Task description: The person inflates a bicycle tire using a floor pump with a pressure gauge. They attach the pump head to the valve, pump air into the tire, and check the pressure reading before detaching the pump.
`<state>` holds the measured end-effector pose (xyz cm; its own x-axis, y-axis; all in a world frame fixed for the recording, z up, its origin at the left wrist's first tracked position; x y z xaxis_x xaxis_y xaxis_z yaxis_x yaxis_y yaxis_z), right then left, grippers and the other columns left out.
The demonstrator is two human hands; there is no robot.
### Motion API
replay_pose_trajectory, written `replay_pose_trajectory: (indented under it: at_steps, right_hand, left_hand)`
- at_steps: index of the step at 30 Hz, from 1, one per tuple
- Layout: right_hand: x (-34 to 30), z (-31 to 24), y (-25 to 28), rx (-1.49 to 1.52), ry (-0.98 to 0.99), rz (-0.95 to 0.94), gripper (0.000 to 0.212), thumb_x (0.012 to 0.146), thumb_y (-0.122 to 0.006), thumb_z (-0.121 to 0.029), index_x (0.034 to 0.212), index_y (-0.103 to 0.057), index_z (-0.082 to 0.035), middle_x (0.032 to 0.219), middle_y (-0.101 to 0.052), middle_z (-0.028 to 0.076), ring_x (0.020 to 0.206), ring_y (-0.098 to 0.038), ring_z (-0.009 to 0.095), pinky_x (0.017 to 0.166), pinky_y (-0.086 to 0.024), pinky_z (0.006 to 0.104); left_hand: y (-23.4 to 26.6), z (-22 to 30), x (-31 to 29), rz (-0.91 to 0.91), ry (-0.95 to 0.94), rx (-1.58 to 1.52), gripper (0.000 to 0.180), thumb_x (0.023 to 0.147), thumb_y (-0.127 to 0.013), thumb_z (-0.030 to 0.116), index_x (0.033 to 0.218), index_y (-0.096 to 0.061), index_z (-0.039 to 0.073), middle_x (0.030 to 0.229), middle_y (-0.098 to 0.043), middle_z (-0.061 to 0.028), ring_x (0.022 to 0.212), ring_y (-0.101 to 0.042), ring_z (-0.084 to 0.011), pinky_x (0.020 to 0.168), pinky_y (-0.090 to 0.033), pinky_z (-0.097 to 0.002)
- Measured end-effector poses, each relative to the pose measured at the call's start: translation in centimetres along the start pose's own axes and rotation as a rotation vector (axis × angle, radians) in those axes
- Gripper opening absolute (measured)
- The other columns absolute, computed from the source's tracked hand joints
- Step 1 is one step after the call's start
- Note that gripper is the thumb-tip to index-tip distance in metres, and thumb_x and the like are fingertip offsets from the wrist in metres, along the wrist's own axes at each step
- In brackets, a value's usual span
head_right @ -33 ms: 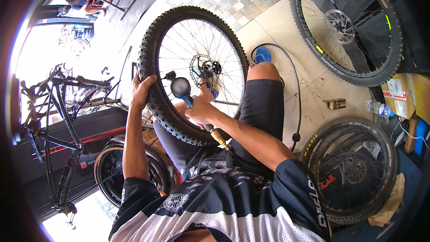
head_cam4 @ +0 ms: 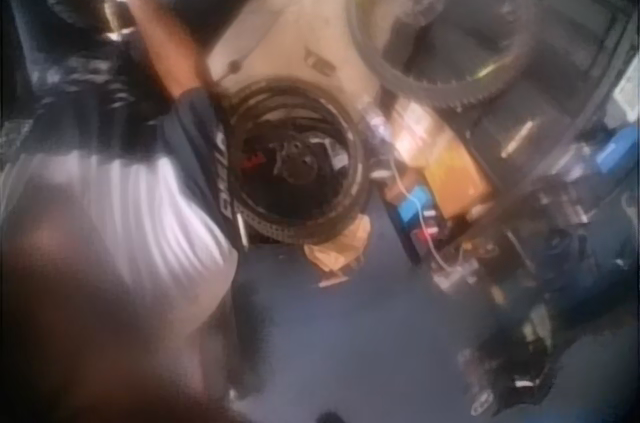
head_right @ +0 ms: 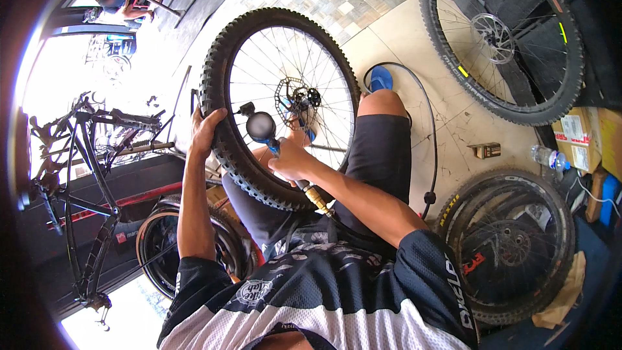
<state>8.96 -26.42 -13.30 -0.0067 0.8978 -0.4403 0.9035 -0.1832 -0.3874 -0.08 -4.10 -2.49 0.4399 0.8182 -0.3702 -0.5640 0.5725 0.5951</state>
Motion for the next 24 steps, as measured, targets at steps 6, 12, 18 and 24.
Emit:
replay_pose_trajectory:
  at_steps: [6, 12, 18, 24]
  right_hand:
    - [1.0, 0.1, 0.5, -0.194, 0.066, 0.079, 0.076, 0.093, -0.061, -0.003, 0.151, -0.014, 0.007, 0.069, -0.057, 0.017, 0.042, -0.059, 0.027, 0.033, -0.048, 0.0395]
    - [1.0, -0.2, 0.6, -0.307, 0.114, 0.061, 0.077, 0.092, -0.06, -0.003, 0.152, -0.014, 0.006, 0.06, -0.057, 0.015, 0.041, -0.06, 0.028, 0.036, -0.049, 0.0423]
    - [1.0, 0.2, 0.9, -0.201, 0.027, 0.067, 0.073, 0.093, -0.058, -0.006, 0.153, -0.017, 0.002, 0.059, -0.059, 0.015, 0.042, -0.06, 0.028, 0.037, -0.051, 0.042]
    - [1.8, 1.1, 0.9, -0.31, 0.13, 0.06, 0.07, 0.093, -0.059, -0.008, 0.153, -0.023, 0.0, 0.06, -0.059, 0.014, 0.042, -0.061, 0.028, 0.038, -0.053, 0.0412]
  left_hand:
    - [-0.4, -0.1, 1.3, 0.048, -0.021, -0.004, 0.072, 0.079, -0.083, 0.031, 0.133, -0.054, -0.005, 0.106, -0.071, -0.0173, 0.085, -0.07, -0.0245, 0.076, -0.06, -0.0369]
    - [-0.4, -0.1, 1.4, 0.053, -0.02, 0.008, 0.062, 0.081, -0.081, 0.027, 0.129, -0.059, -0.003, 0.101, -0.07, -0.0141, 0.082, -0.07, -0.0226, 0.074, -0.06, -0.0357]
    - [0.0, -2.2, 2.9, 0.067, -0.047, 0.063, 0.084, 0.075, -0.084, 0.038, 0.136, -0.051, -0.009, 0.113, -0.067, -0.0215, 0.091, -0.069, -0.0278, 0.08, -0.059, -0.039]
    - [0.0, -2.3, 2.9, 0.022, 0.012, 0.059, 0.103, 0.071, -0.083, 0.042, 0.146, -0.042, -0.015, 0.124, -0.061, -0.026, 0.101, -0.067, -0.0312, 0.087, -0.058, -0.0404]
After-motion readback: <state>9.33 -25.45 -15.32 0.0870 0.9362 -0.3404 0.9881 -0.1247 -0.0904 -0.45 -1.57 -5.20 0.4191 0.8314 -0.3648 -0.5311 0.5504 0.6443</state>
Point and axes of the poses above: each hand's wrist, its own x-axis towards the middle knuckle, its own y-axis out of the back of the hand, z = x × y, the point moved 1 cm from there along x, towards the middle knuckle
